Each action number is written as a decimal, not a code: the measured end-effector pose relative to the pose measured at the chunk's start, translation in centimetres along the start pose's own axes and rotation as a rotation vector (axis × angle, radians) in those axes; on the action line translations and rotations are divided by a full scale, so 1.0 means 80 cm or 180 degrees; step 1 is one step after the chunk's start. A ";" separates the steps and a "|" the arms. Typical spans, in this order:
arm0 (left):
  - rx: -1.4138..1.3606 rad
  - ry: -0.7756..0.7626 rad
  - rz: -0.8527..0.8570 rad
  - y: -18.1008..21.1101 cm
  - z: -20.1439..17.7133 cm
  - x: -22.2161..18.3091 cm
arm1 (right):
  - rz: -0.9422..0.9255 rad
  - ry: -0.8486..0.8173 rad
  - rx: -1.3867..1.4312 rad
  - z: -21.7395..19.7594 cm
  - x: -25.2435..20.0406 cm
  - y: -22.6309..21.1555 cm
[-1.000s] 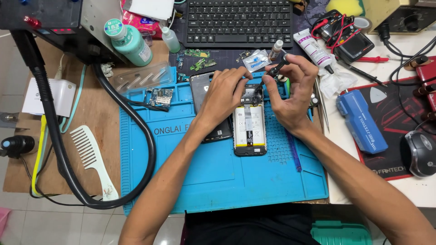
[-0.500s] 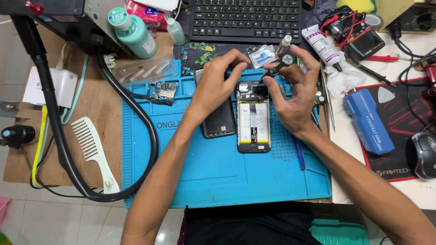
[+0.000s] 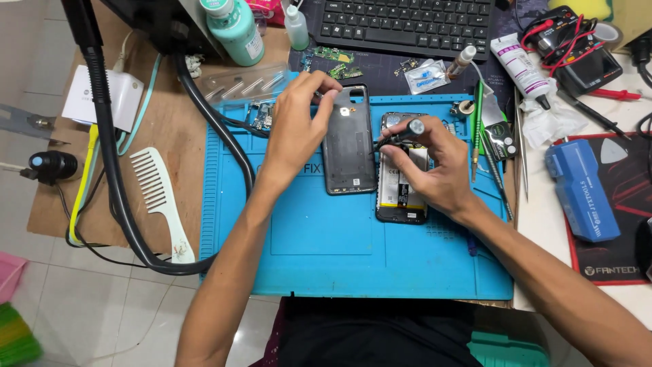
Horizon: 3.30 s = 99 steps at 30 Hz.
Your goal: A person uses a screwdriver and their hands to disassemble a mobile phone, removing screws and internal components on a repair mat.
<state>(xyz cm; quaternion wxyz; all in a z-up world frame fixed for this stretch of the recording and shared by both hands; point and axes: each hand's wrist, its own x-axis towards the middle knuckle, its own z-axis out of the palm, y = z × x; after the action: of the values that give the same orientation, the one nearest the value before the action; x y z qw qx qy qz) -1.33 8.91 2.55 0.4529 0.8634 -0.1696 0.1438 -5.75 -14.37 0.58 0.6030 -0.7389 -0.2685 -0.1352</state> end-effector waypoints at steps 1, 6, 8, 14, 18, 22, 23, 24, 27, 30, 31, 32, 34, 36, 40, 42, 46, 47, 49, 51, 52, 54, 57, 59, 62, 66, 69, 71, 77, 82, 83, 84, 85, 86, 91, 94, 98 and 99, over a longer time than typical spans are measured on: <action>0.0000 0.0006 0.0002 -0.003 0.000 -0.003 | -0.0005 -0.0004 -0.0001 -0.001 0.001 -0.001; 0.0956 -0.0131 0.0011 -0.004 0.009 -0.013 | -0.0250 0.0208 -0.0109 -0.006 0.001 0.009; 0.1044 -0.0217 0.0068 -0.007 0.020 -0.014 | -0.0302 0.0250 -0.0150 -0.010 0.003 0.011; 0.1151 -0.0320 0.0051 -0.011 0.033 -0.015 | -0.0461 0.0555 -0.0329 -0.029 0.003 0.024; 0.1036 -0.0242 -0.0250 -0.005 0.030 -0.016 | -0.0377 0.0666 -0.0332 -0.034 0.005 0.022; 0.0719 -0.0263 -0.0456 0.019 0.024 -0.014 | -0.0332 0.0666 -0.0352 -0.040 0.011 0.018; 0.0616 -0.0236 -0.0477 0.019 0.025 -0.014 | -0.0279 0.0567 -0.0542 -0.044 0.014 0.017; 0.0513 -0.0209 -0.0499 0.018 0.026 -0.014 | -0.0226 0.0468 -0.0731 -0.047 0.018 0.016; 0.0192 -0.0124 -0.0608 -0.002 0.037 -0.011 | -0.0130 0.0141 -0.1334 -0.058 0.020 0.033; -0.0010 -0.0100 -0.0660 -0.021 0.043 -0.010 | -0.0091 -0.0168 -0.2638 -0.063 0.018 0.028; -0.0002 -0.0092 -0.0660 -0.025 0.041 -0.010 | -0.0100 -0.0168 -0.2631 -0.065 0.018 0.020; -0.0197 -0.0079 -0.0753 -0.028 0.038 -0.010 | 0.0289 -0.0223 -0.2833 -0.066 0.018 0.012; -0.0394 -0.0053 -0.0824 -0.035 0.036 -0.007 | 0.0661 -0.0264 -0.3039 -0.070 0.023 0.000; -0.0714 0.0015 -0.0850 -0.040 0.035 -0.009 | 0.1372 -0.0591 -0.3377 -0.073 0.025 -0.012; -0.0915 -0.0034 -0.0861 -0.036 0.032 -0.008 | 0.1705 -0.0828 -0.3382 -0.065 0.031 -0.025; -0.1146 -0.0133 -0.0880 -0.038 0.031 -0.009 | 0.1848 -0.1039 -0.3423 -0.065 0.032 -0.025; -0.1243 -0.0190 -0.0888 -0.027 0.027 -0.009 | 0.1883 -0.1110 -0.3354 -0.064 0.034 -0.030; -0.1345 -0.0193 -0.0894 -0.024 0.026 -0.007 | 0.1857 -0.1123 -0.3327 -0.065 0.034 -0.030; -0.1447 -0.0197 -0.0901 -0.022 0.025 -0.006 | 0.1832 -0.1135 -0.3300 -0.066 0.035 -0.030; -0.1502 -0.0187 -0.0888 -0.024 0.024 -0.007 | 0.1815 -0.1156 -0.3278 -0.066 0.035 -0.030; -0.1498 -0.0180 -0.0888 -0.022 0.025 -0.007 | 0.1808 -0.1158 -0.3276 -0.067 0.035 -0.029; -0.1644 -0.0128 -0.0881 -0.019 0.028 -0.008 | 0.1741 -0.1057 -0.3244 -0.068 0.032 -0.025; -0.1792 0.0042 -0.0837 -0.032 0.032 -0.002 | 0.1324 -0.0715 -0.3081 -0.065 0.031 -0.031; -0.1992 0.0096 -0.0890 -0.018 0.027 0.000 | 0.1154 -0.0564 -0.2611 -0.063 0.031 -0.032; -0.2423 0.0153 -0.0940 -0.010 0.032 0.011 | 0.1252 -0.0373 -0.1262 -0.052 0.033 -0.038; -0.2894 0.0212 -0.0844 0.006 0.058 0.030 | 0.1713 -0.0649 0.1073 -0.043 0.017 0.023; -0.2925 0.0147 -0.0873 0.034 0.067 0.040 | 0.2326 -0.0656 0.2189 -0.034 0.031 -0.034; -0.2822 0.0092 -0.0807 0.035 0.072 0.046 | 0.2448 -0.0515 0.2392 -0.039 0.037 -0.036; -0.2028 -0.0056 -0.0729 0.030 0.077 0.040 | 0.2627 -0.0033 0.2491 -0.060 0.054 -0.023; -0.0201 -0.0291 -0.0098 0.020 0.072 0.020 | 0.2366 0.0116 0.2051 -0.066 0.053 -0.015; 0.0075 -0.0393 0.0078 0.015 0.075 0.018 | 0.2359 0.0139 0.2094 -0.066 0.053 -0.014; 0.0351 -0.0495 0.0252 0.009 0.079 0.017 | 0.2352 0.0162 0.2137 -0.066 0.053 -0.012; 0.0341 -0.0503 0.0268 0.013 0.082 0.015 | 0.2346 0.0180 0.2127 -0.066 0.054 -0.017; 0.0256 -0.0650 0.0111 0.018 0.084 0.013 | 0.2395 0.0147 0.1992 -0.066 0.054 -0.021; 0.0400 -0.0718 0.0055 0.004 0.106 0.004 | 0.1953 0.0139 0.1760 -0.060 0.037 -0.003; 0.0158 -0.0811 -0.0003 0.014 0.100 0.005 | 0.1849 -0.0013 0.1656 -0.071 0.023 0.013; -0.0362 -0.0879 -0.0159 0.018 0.094 0.002 | 0.1542 0.0247 0.1613 -0.083 0.016 0.017; -0.0581 -0.0878 -0.0192 0.023 0.094 0.001 | 0.1393 0.0391 0.1621 -0.087 0.012 0.018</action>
<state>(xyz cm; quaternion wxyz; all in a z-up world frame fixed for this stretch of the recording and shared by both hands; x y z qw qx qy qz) -1.32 1.68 -0.21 0.5059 0.8349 -0.2166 -0.0057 -3.31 -21.07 1.57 0.7979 -0.5953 -0.0919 0.0245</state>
